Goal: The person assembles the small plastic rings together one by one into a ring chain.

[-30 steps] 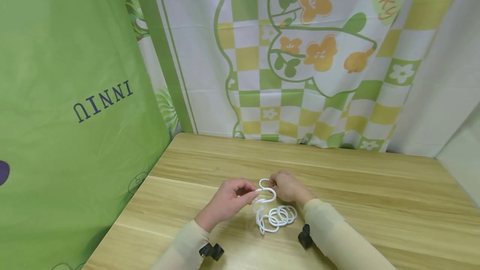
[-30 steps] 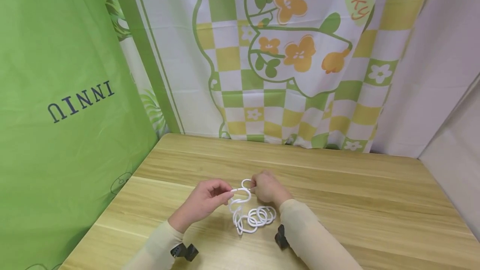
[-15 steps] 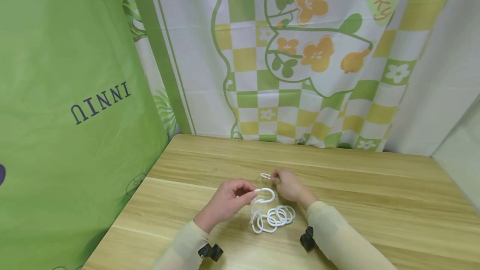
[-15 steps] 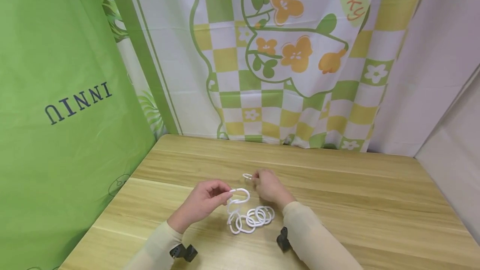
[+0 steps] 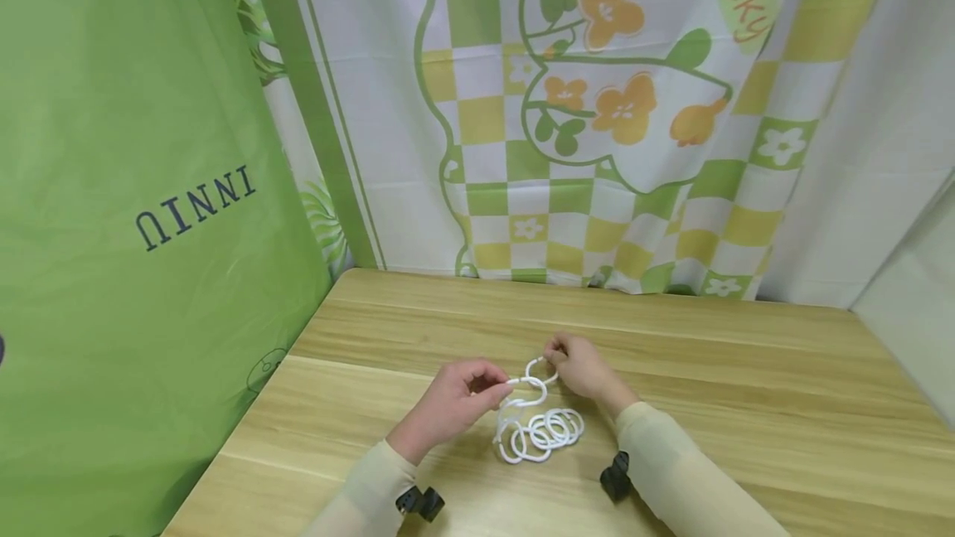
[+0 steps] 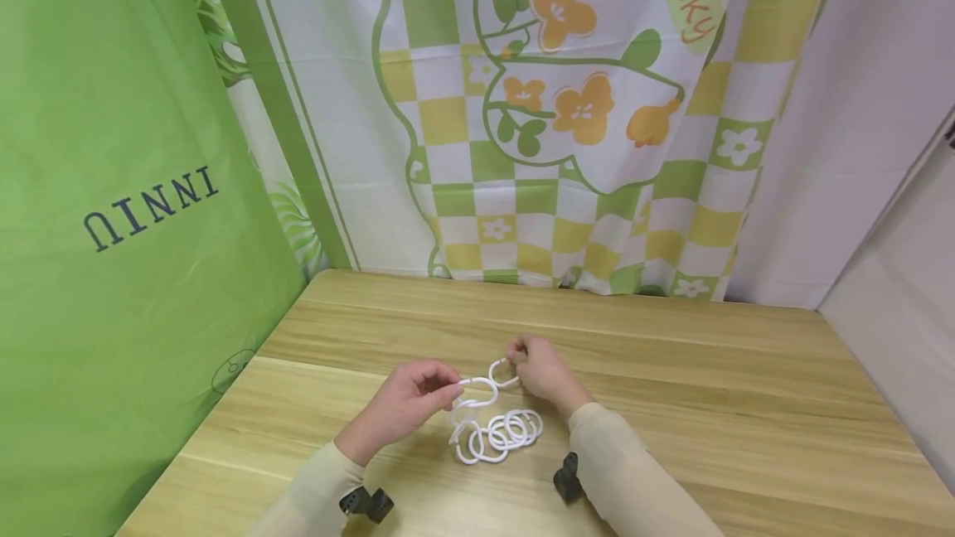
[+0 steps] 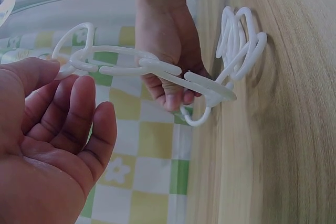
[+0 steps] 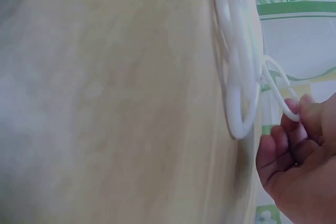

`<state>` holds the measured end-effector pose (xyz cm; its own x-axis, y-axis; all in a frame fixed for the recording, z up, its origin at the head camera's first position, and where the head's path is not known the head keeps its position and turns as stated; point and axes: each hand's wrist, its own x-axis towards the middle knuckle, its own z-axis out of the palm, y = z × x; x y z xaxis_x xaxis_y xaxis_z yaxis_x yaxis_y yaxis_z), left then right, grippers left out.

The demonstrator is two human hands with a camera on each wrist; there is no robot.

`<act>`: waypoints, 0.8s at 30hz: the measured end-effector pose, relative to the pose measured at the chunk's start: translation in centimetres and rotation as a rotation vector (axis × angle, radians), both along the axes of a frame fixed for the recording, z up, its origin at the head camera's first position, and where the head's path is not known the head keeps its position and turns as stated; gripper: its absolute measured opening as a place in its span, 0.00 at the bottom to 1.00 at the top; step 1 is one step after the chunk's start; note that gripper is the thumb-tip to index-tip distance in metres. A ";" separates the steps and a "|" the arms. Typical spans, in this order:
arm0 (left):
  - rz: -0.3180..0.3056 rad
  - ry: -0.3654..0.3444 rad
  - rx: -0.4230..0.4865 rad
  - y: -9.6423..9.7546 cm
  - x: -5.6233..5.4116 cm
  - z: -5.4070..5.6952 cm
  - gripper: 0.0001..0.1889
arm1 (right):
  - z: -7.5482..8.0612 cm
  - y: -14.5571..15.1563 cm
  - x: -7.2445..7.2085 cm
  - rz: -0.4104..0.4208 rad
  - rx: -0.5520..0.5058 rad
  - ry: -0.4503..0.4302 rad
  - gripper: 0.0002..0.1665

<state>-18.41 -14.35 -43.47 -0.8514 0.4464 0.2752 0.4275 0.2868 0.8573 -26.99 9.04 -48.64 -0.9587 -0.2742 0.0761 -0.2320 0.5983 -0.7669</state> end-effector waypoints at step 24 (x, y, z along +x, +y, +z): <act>-0.010 0.009 -0.032 1.7 -0.4 -0.4 0.04 | 7.4 4.8 5.9 0.133 -0.300 0.014 0.05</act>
<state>-18.79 -12.65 -43.83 -0.8446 0.4635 0.2679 0.4378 0.3101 0.8439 -21.12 13.79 -41.23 -0.9141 -0.3605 0.1856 -0.3049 0.3094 -0.9007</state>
